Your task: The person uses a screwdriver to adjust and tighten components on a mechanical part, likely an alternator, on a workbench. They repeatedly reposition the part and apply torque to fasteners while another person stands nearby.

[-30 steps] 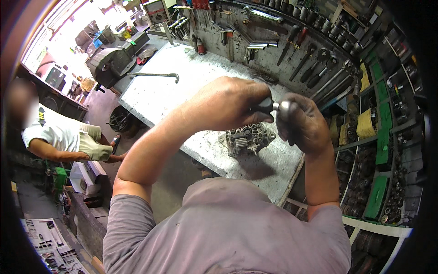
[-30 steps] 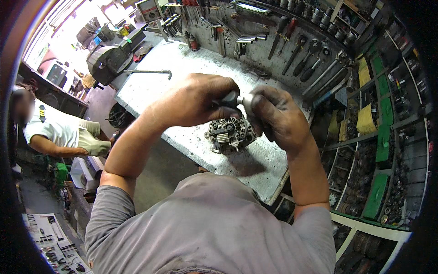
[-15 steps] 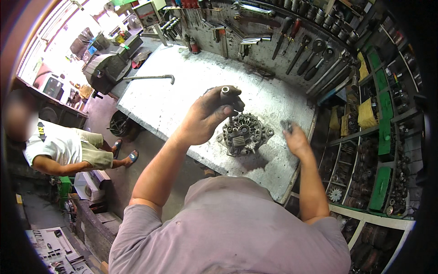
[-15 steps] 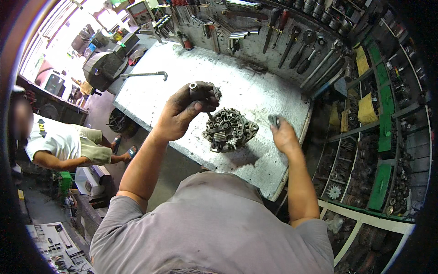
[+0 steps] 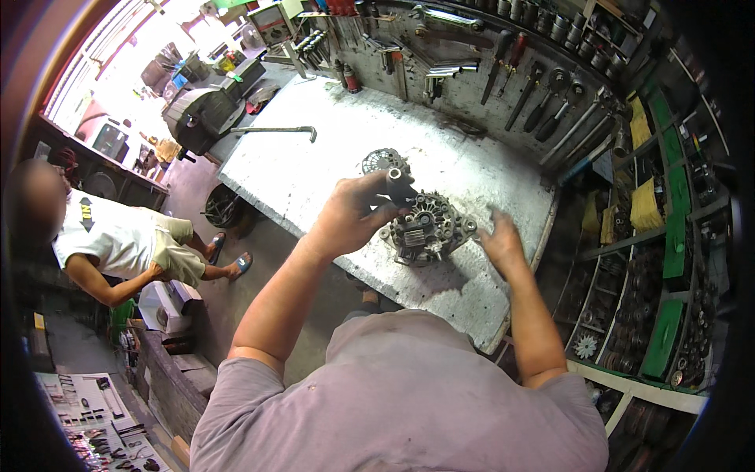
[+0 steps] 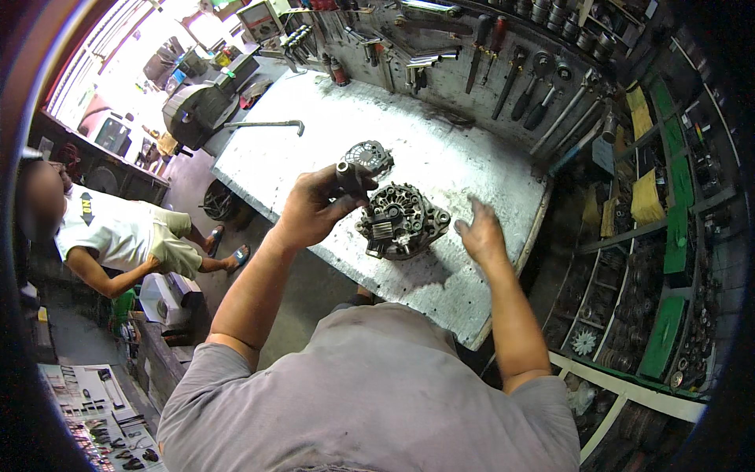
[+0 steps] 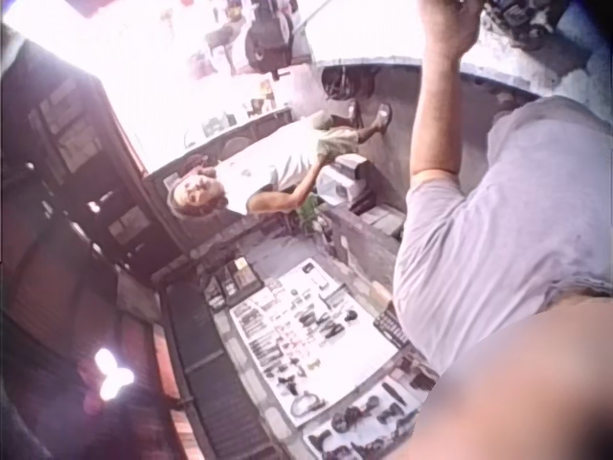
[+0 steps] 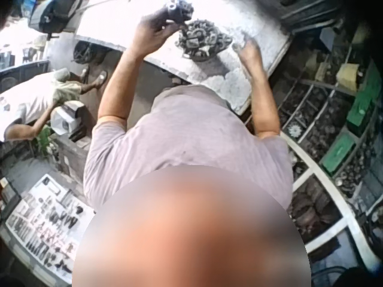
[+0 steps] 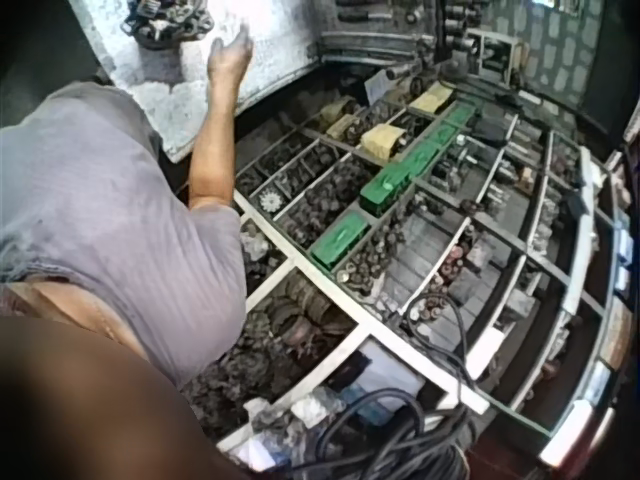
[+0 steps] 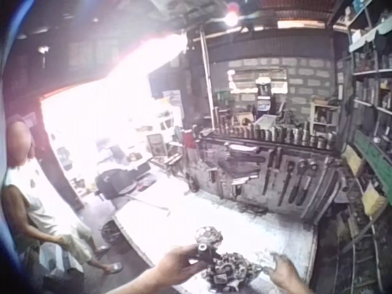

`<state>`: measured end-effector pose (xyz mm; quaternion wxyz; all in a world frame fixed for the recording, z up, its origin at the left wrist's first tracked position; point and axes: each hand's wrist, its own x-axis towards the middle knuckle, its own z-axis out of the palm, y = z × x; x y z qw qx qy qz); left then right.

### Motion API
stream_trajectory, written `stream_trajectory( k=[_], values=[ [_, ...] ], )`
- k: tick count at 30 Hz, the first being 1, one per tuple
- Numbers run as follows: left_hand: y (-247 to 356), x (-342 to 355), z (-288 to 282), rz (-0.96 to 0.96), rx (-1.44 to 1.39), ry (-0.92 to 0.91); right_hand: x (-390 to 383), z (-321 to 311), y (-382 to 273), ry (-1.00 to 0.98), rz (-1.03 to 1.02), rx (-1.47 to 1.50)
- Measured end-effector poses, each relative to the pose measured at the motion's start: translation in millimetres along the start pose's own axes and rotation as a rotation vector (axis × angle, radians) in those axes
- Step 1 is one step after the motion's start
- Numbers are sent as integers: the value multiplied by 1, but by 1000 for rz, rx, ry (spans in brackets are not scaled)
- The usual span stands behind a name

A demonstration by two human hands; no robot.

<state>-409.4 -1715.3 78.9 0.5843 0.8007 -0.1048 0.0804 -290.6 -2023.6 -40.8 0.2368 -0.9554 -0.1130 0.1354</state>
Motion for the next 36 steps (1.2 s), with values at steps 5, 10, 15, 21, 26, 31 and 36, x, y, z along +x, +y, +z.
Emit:
stream_trajectory(
  k=[5,10,15,21,26,31,36],
  values=[
    [1,1,-10,72,215,-65,-27,-123,-125,126,-1064,203],
    [-22,2,-29,-80,172,-197,-42,-162,-248,-237,-1084,-452],
    [-69,-23,-2,-103,145,-282,-50,-150,-258,-191,-954,-585],
    [-117,-35,44,-65,-298,-124,-47,-138,-257,-161,-778,-587],
    [-136,-32,57,38,-261,30,-37,-147,-259,-327,-921,-565],
    [-146,-29,74,203,97,260,-41,-153,-255,-321,-1033,-620],
    [-139,-35,76,240,217,284,-36,-157,-260,-333,-957,-724]
  ],
)
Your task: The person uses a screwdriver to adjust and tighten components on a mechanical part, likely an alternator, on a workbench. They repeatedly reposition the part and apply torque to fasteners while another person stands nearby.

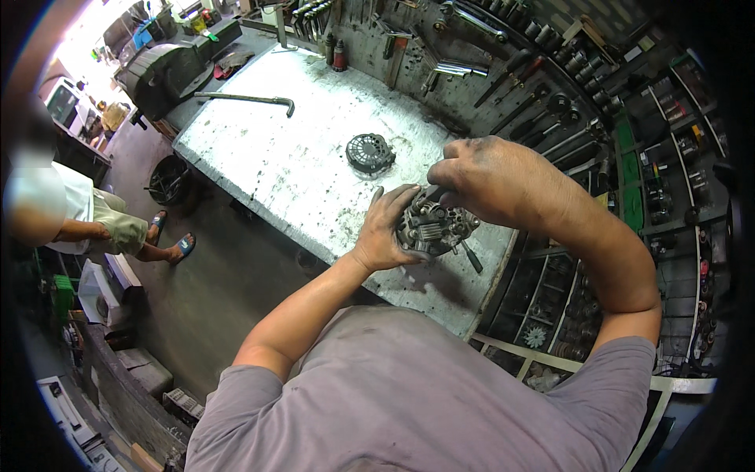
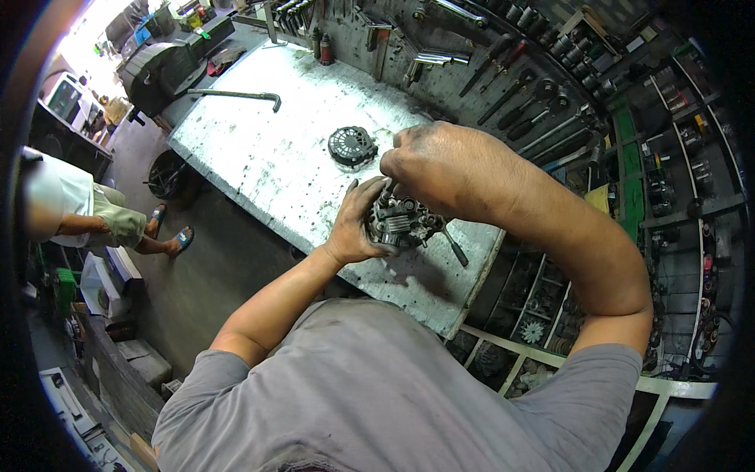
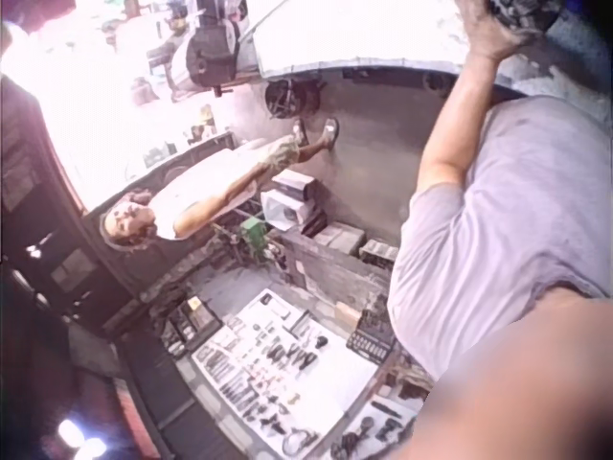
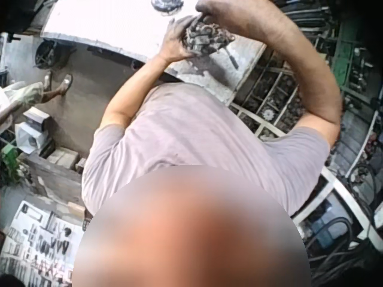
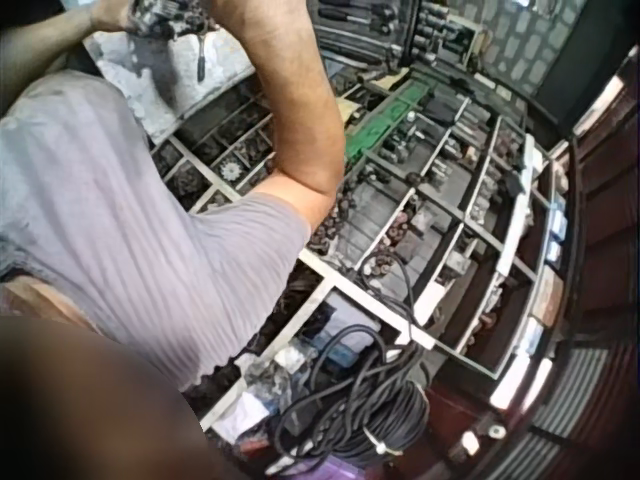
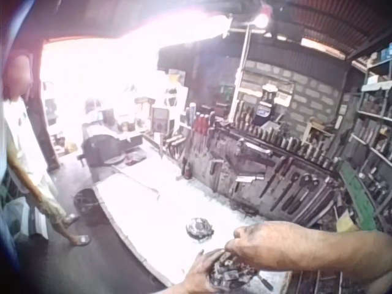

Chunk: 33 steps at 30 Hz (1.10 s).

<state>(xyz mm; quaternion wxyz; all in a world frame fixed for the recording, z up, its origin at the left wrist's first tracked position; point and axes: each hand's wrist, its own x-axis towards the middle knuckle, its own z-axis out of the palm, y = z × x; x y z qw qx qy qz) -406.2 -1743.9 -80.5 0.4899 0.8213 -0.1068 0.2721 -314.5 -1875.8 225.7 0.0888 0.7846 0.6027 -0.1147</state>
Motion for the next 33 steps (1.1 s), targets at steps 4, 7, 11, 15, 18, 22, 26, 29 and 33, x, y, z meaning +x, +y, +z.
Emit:
stream_trajectory(
  k=[4,7,11,15,18,22,26,29,33],
  values=[
    [21,-11,-2,-80,-29,8,4,2,0,59,9,-4],
    [32,-18,-5,-65,-95,66,-4,1,1,222,20,84],
    [40,-18,-17,-91,-174,51,-24,0,0,298,47,128],
    [46,-5,-22,-86,-108,-36,-29,9,-1,247,138,112],
    [48,3,-22,-90,-111,-67,-27,17,-1,226,134,121],
    [47,5,-24,-128,-133,-107,-25,20,-4,214,155,139],
    [45,2,-24,-125,-87,-118,-23,16,-5,180,48,113],
    [45,2,-25,-117,-81,-118,-20,11,-2,130,43,47],
    [45,3,-24,-126,-120,-112,-17,6,-3,20,227,-40]
  ],
)
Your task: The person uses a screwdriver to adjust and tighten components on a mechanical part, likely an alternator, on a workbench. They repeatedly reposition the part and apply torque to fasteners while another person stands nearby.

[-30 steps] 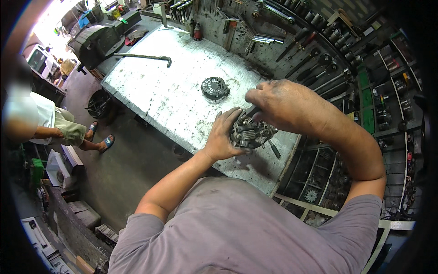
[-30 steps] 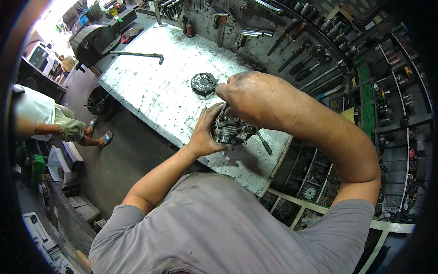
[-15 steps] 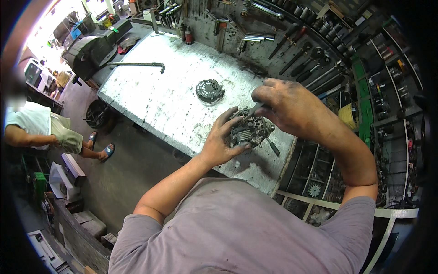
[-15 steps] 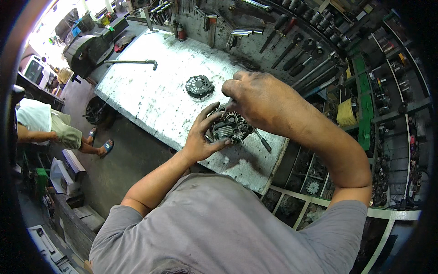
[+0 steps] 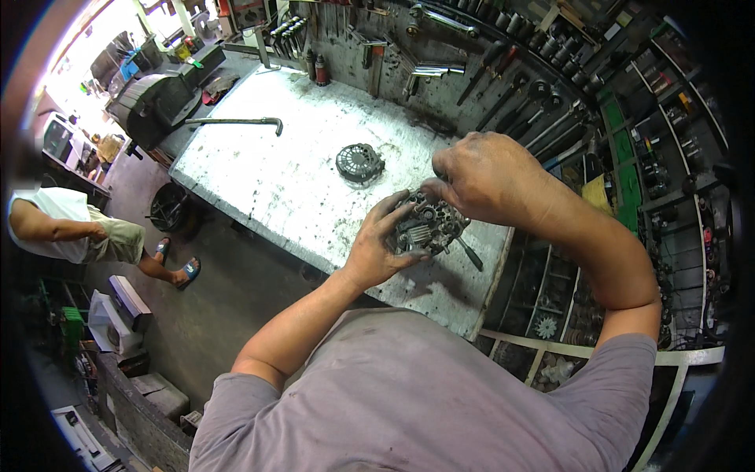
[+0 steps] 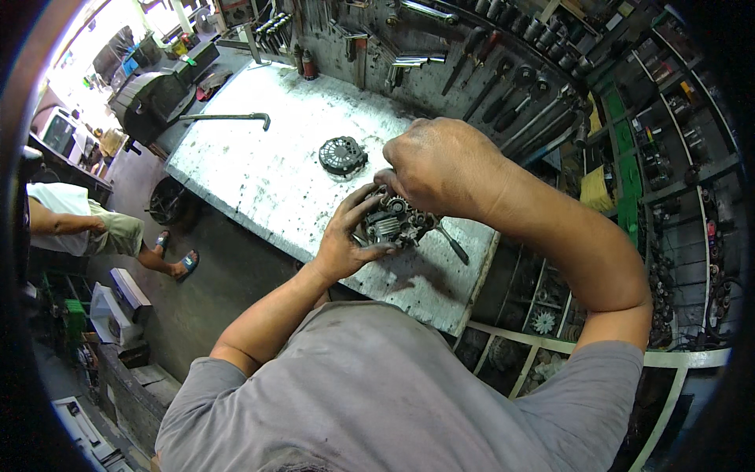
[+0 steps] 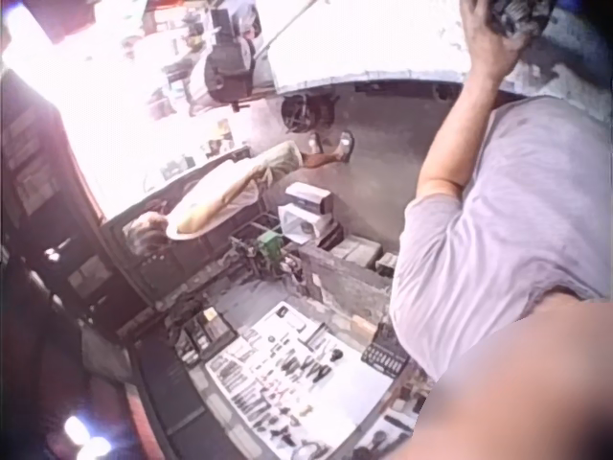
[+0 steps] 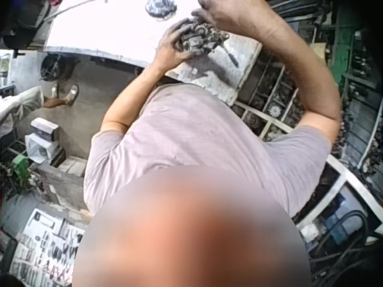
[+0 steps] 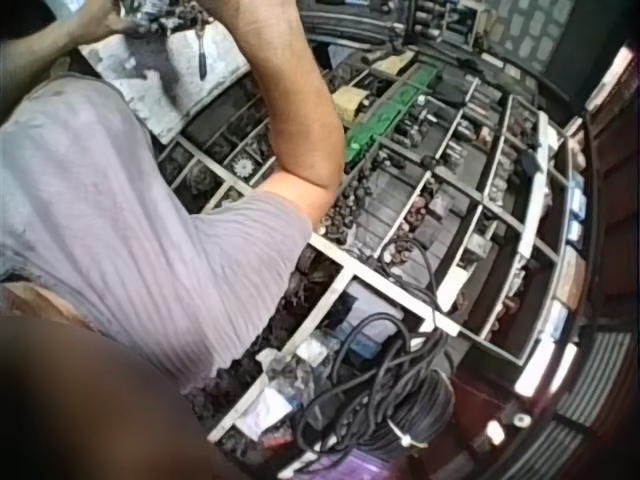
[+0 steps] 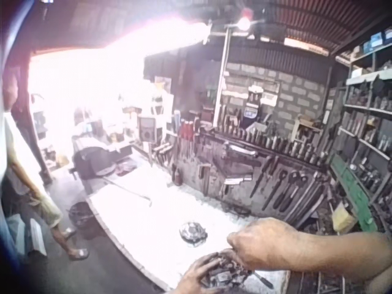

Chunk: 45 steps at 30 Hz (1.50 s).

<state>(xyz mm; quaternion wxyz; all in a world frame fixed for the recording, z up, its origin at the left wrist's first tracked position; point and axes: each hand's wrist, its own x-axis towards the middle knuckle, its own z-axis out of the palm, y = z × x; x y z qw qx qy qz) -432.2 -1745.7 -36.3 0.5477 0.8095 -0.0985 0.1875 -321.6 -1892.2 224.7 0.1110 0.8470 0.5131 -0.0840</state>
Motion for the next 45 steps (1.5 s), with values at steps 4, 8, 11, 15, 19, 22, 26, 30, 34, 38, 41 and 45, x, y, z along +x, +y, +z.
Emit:
stream_trajectory(
  k=[4,8,11,15,19,22,26,30,34,38,41,45],
  values=[
    [-3,0,8,-103,-111,45,4,-2,-7,161,-146,221],
    [-9,0,14,-155,-360,82,8,-5,-8,-76,25,-48],
    [-13,-2,11,-4,-126,96,9,-8,-5,140,-136,213],
    [-14,-1,13,-22,-47,93,18,-6,0,-69,-4,-39],
    [-13,-1,16,-36,-152,108,13,3,6,186,-157,193],
    [-13,-1,13,-40,-114,81,11,7,12,178,-196,34],
    [-11,-1,8,-37,-45,48,13,5,14,91,-163,97],
    [-7,-1,3,-32,19,29,14,2,9,73,-168,92],
    [-7,-2,2,-14,61,36,11,0,2,151,-138,90],
    [-8,-3,8,-84,-61,108,14,-5,2,6,-153,-5],
    [-9,-3,12,-55,-88,153,12,-7,-1,-60,-76,-26],
    [-9,-3,10,-38,-33,125,8,-10,-3,82,-207,92]
  ],
)
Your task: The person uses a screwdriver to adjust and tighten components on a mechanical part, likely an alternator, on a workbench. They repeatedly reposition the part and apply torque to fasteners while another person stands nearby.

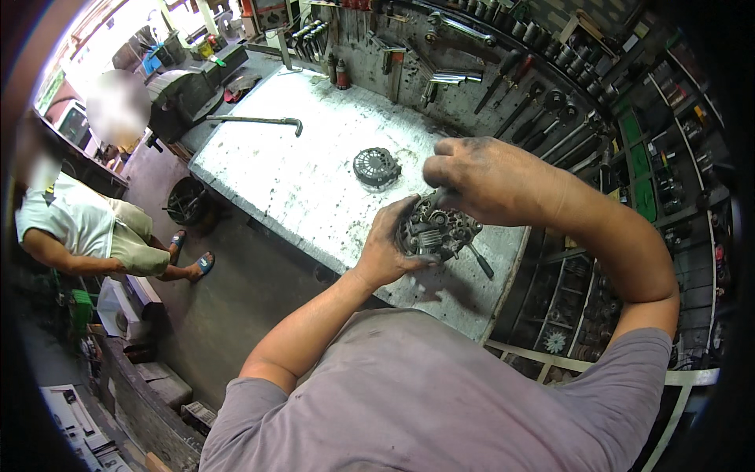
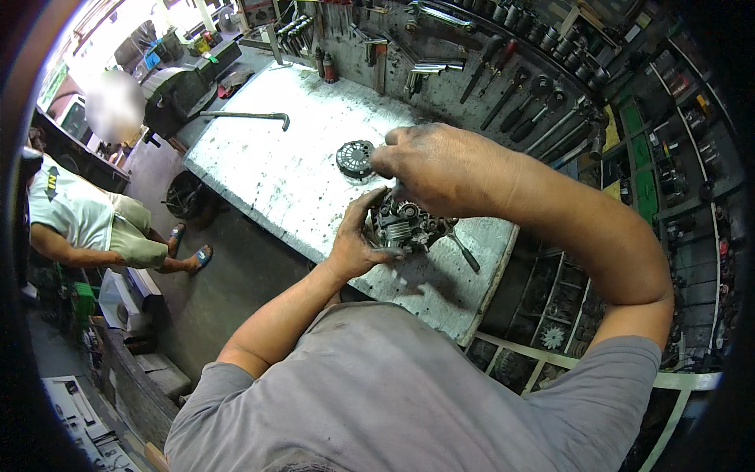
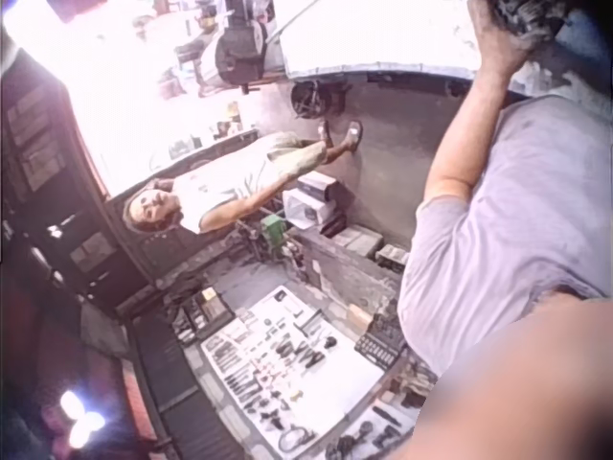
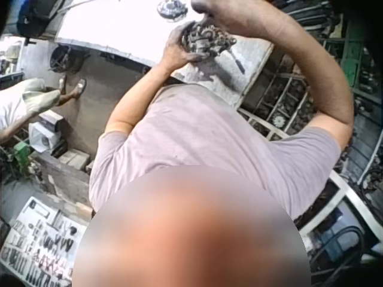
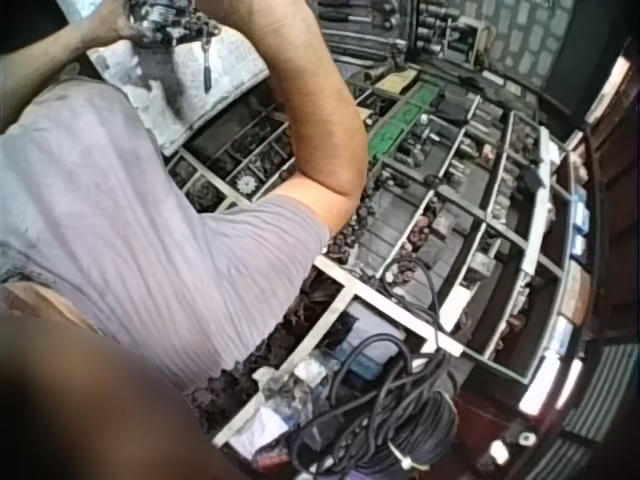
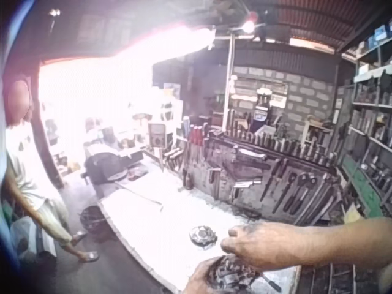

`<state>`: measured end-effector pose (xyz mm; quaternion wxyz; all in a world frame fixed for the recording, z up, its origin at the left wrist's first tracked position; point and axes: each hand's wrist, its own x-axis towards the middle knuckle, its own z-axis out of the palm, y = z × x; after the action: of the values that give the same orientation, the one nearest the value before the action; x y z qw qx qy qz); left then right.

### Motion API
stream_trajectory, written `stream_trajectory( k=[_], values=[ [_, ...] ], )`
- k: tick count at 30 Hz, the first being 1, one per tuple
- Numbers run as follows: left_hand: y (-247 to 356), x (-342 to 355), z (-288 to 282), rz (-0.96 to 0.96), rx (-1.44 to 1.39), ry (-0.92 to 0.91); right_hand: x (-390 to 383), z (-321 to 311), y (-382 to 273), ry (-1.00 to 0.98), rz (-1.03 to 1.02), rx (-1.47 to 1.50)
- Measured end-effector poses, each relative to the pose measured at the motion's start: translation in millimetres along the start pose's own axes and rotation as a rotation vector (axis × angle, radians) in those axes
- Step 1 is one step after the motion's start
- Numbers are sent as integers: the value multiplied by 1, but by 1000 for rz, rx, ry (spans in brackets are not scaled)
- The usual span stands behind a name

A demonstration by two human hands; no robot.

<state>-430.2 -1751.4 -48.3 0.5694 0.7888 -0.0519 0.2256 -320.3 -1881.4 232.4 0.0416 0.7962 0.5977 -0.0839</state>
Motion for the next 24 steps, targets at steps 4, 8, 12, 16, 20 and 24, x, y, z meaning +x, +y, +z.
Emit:
stream_trajectory(
  k=[4,8,12,16,20,24],
  values=[
    [0,-1,-2,34,-11,-11,2,2,0,-182,149,-106],
    [1,0,-1,65,-4,-13,1,7,2,111,-23,19],
    [1,1,-2,56,14,-28,-2,11,3,-120,137,-109],
    [-3,1,-1,71,1,-23,-3,14,4,135,-58,-43],
    [-11,-2,4,76,-30,-8,-3,20,12,-11,68,-166],
    [-13,-4,4,65,-35,18,-7,21,18,208,-222,-13]
  ],
)
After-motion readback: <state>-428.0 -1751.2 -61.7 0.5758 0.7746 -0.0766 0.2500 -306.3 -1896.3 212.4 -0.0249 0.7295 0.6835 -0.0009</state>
